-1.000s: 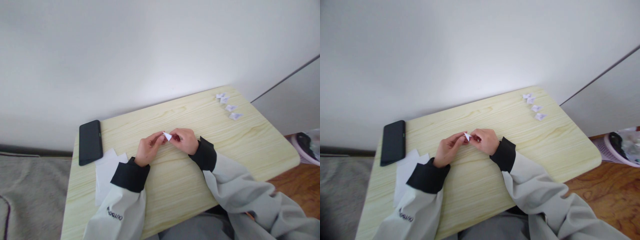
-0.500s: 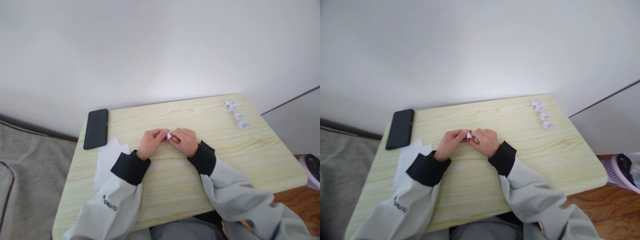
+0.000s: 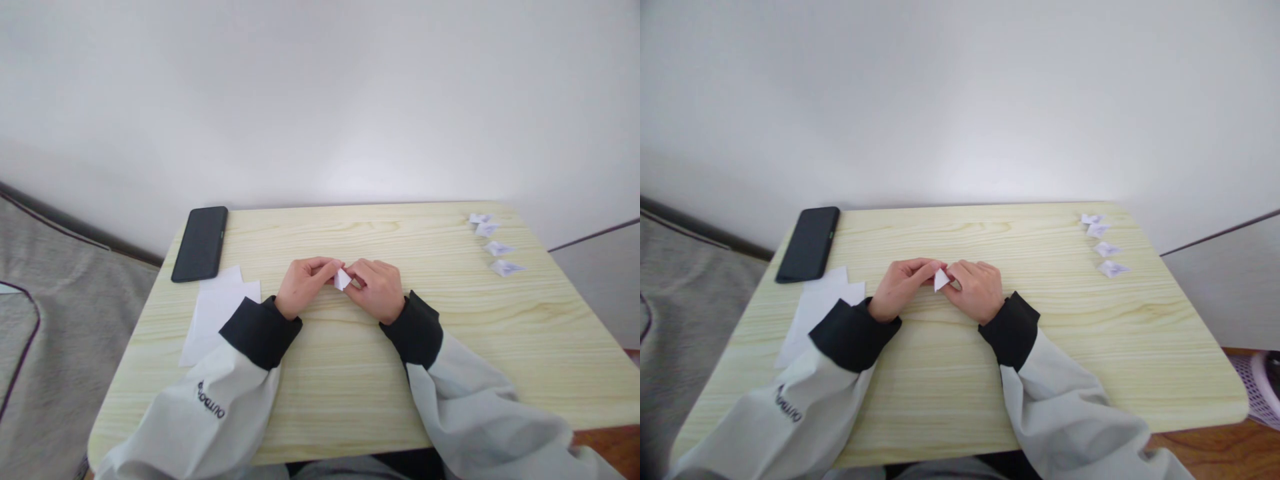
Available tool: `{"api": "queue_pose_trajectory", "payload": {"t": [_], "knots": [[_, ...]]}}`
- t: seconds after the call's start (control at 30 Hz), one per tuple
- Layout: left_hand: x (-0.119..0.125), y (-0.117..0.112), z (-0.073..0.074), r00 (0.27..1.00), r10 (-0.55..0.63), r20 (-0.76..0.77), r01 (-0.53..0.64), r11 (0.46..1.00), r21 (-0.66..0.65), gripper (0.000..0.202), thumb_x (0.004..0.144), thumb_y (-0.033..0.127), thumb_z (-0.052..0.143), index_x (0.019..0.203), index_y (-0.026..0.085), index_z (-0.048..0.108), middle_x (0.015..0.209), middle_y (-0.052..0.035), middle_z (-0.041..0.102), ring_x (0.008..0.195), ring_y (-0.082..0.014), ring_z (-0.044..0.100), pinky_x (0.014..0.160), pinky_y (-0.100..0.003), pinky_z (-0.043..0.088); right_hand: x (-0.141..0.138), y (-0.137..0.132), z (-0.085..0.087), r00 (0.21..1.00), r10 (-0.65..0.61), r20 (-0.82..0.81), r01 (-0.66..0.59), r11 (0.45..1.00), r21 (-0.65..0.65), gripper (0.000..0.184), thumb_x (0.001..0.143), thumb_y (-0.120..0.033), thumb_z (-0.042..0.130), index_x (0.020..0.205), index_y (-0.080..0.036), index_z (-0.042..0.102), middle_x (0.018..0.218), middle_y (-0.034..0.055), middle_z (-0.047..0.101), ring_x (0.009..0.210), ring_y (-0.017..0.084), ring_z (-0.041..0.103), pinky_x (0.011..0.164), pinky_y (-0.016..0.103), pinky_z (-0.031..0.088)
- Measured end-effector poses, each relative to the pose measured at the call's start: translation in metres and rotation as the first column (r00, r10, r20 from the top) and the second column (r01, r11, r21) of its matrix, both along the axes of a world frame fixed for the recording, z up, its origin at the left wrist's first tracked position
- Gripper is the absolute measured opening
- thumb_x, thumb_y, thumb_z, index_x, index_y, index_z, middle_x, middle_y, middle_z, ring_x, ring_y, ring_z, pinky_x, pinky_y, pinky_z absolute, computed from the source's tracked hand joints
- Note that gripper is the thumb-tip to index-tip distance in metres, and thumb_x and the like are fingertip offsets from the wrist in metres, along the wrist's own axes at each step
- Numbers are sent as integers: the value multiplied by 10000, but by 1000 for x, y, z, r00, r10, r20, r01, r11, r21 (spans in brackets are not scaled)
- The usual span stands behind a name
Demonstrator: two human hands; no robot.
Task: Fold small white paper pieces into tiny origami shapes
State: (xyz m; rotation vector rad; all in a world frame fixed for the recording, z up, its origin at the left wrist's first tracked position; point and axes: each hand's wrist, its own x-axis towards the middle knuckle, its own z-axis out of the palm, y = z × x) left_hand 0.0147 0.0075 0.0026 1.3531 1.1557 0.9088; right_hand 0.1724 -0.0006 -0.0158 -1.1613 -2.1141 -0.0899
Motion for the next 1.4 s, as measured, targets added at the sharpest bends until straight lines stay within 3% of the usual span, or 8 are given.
{"api": "queue_pose_trajectory", "payload": {"t": [0.23,0.53,0.8,0.93,1.07,1.4], "knots": [[-3,2,-1,995,-90,-39,90,996,13,338,809,436,533,893,170,724,838,-21,713,823,-195,646,770,-290,524,1,1,0,1000,20,-7,-20,999,33,258,839,-280,526,598,-189,520,533,-15,541,489,95,439,547,250,282],[-6,1,0,993,-66,-98,72,995,67,317,797,427,556,839,169,736,802,-9,719,735,-178,638,677,-252,516,3,1,0,999,44,-33,-43,999,26,239,819,-273,536,597,-187,520,506,-23,502,476,96,409,532,251,274],[-8,2,-4,995,-60,-80,65,996,62,309,792,418,569,863,168,737,794,-8,722,707,-164,633,660,-238,502,5,3,-1,984,95,-152,-118,982,-145,180,796,-249,536,629,-182,527,516,-32,461,481,91,405,511,229,298],[-8,2,-5,998,-62,-21,63,998,19,337,781,426,576,888,147,731,788,-25,722,683,-156,631,635,-232,502,12,2,4,944,193,-266,-262,932,-252,89,783,-210,494,716,-178,543,576,-24,489,521,97,439,545,229,347],[-7,2,-3,999,-40,1,40,999,-14,357,751,427,609,899,124,728,815,-48,725,712,-165,639,646,-236,507,18,2,8,881,244,-405,-386,867,-316,180,836,-238,404,754,-170,549,650,5,547,596,117,489,581,249,369],[-9,2,-6,1000,7,12,-8,999,45,332,718,419,660,902,152,729,870,-44,728,783,-179,650,709,-240,510,13,4,5,940,156,-303,-280,860,-426,241,847,-351,497,779,-152,615,668,21,594,574,104,493,553,235,368]]}}
